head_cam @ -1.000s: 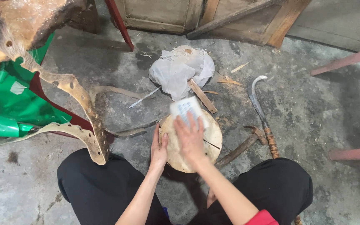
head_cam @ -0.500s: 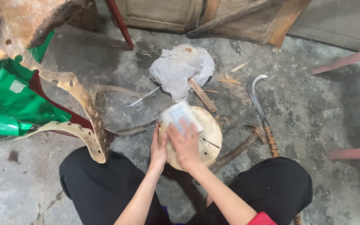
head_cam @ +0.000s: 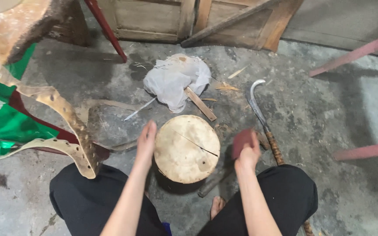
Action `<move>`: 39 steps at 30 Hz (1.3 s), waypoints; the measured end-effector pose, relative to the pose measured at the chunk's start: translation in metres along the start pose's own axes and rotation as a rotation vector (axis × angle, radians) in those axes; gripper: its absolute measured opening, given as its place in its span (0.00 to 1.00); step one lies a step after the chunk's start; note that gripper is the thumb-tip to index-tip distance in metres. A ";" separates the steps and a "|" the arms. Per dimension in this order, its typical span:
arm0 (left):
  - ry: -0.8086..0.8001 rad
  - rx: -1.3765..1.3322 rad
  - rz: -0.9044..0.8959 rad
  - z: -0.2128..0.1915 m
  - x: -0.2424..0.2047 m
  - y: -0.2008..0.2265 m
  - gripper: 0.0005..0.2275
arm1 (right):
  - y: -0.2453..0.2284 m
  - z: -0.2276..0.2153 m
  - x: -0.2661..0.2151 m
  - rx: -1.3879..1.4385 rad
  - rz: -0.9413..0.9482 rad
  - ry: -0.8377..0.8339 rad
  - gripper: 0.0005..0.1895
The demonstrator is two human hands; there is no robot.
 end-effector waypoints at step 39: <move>-0.300 0.645 0.852 0.112 0.027 0.070 0.06 | 0.261 -0.122 0.107 -0.824 0.463 0.603 0.33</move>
Point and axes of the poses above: each hand's wrist, its own x-axis towards the middle knuckle, its own z-axis out of the palm, y = z × x, the point moved 10 cm from there along x, towards the middle knuckle, and after that the axes turned 4 degrees about z, right-handed, at the moved point
